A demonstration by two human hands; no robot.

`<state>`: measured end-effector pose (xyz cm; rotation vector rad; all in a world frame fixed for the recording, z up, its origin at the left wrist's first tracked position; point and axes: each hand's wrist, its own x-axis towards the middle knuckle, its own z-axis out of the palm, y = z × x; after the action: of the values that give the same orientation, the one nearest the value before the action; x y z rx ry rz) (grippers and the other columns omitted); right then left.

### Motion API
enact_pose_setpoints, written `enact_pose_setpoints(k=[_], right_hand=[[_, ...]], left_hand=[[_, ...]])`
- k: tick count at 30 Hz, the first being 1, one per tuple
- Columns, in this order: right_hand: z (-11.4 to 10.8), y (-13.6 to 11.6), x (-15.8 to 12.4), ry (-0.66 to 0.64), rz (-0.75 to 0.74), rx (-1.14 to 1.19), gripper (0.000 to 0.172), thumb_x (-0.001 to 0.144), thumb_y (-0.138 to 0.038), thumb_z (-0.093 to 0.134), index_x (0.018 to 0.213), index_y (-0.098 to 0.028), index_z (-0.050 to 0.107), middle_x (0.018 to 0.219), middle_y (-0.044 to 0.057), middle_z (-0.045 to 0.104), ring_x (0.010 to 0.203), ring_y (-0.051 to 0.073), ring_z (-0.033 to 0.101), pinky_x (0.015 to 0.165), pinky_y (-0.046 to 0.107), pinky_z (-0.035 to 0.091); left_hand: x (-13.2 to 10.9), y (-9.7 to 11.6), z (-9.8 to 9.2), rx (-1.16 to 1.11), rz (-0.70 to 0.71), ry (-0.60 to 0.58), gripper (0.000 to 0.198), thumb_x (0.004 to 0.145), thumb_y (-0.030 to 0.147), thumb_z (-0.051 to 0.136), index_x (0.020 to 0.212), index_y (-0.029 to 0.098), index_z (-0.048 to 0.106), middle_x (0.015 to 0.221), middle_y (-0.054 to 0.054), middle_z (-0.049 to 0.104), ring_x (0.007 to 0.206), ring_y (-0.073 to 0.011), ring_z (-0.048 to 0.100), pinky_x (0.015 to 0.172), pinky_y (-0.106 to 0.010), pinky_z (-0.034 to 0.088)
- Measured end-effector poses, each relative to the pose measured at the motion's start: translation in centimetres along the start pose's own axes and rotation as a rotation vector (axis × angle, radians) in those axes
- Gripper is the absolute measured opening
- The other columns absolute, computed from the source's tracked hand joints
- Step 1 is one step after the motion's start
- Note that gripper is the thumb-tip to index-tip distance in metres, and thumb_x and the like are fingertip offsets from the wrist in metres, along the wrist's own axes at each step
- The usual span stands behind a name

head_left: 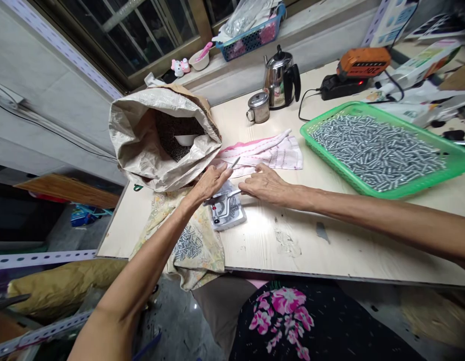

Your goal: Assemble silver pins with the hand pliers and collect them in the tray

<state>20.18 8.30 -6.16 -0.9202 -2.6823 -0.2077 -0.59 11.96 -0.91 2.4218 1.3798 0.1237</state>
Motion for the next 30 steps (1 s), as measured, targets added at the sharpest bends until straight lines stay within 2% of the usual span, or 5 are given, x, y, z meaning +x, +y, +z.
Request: enact_pose_setpoints(k=[8, 14, 19, 25, 30], right_hand=[[-1.9, -0.2, -3.3, 0.22, 0.046, 0.065, 0.035, 0.106, -0.03, 0.035, 0.082, -0.019, 0.058, 0.073, -0.001, 0.063, 0.064, 0.014, 0.046, 0.072, 0.032, 0.03], [-4.3, -0.8, -12.8, 0.266, 0.188, 0.149, 0.018, 0.102, -0.031, 0.047, 0.092, -0.022, 0.06, 0.077, 0.001, 0.065, 0.068, 0.016, 0.052, 0.078, 0.034, 0.042], [-2.3, -3.0, -19.4, 0.216, 0.172, 0.202, 0.011, 0.1, -0.022, 0.05, 0.102, -0.023, 0.06, 0.082, 0.001, 0.067, 0.07, 0.016, 0.057, 0.082, 0.038, 0.044], [0.1, -5.4, -20.5, 0.185, 0.238, 0.279, 0.011, 0.1, -0.021, 0.049, 0.099, -0.021, 0.06, 0.081, -0.001, 0.066, 0.071, 0.015, 0.056, 0.079, 0.034, 0.044], [0.1, -5.8, -19.2, 0.148, 0.265, 0.31, 0.019, 0.103, -0.026, 0.044, 0.096, -0.019, 0.061, 0.076, -0.002, 0.063, 0.068, 0.013, 0.057, 0.08, 0.033, 0.041]], left_hand=[[-5.1, -1.9, -2.4, 0.057, -0.25, 0.393, 0.026, 0.094, 0.028, 0.052, 0.095, 0.013, 0.074, 0.093, -0.009, 0.069, 0.085, -0.0207, 0.061, 0.082, -0.034, 0.047], [-14.5, -4.3, 1.3, 0.274, -0.298, -0.015, 0.022, 0.09, 0.019, 0.056, 0.079, 0.014, 0.075, 0.081, -0.009, 0.067, 0.082, -0.0233, 0.059, 0.073, -0.033, 0.045], [-18.2, -4.1, 3.6, 0.333, -0.223, -0.159, 0.021, 0.095, 0.025, 0.057, 0.09, 0.016, 0.075, 0.09, -0.009, 0.067, 0.091, -0.0239, 0.055, 0.079, -0.033, 0.044], [-18.1, -3.5, 4.3, 0.527, -0.117, -0.281, 0.023, 0.097, 0.02, 0.051, 0.087, 0.015, 0.072, 0.091, -0.011, 0.065, 0.093, -0.0253, 0.053, 0.079, -0.035, 0.043], [-18.5, -4.4, 4.5, 0.521, -0.096, -0.188, 0.024, 0.096, 0.018, 0.049, 0.083, 0.016, 0.069, 0.087, -0.011, 0.065, 0.088, -0.0245, 0.054, 0.078, -0.035, 0.044]])
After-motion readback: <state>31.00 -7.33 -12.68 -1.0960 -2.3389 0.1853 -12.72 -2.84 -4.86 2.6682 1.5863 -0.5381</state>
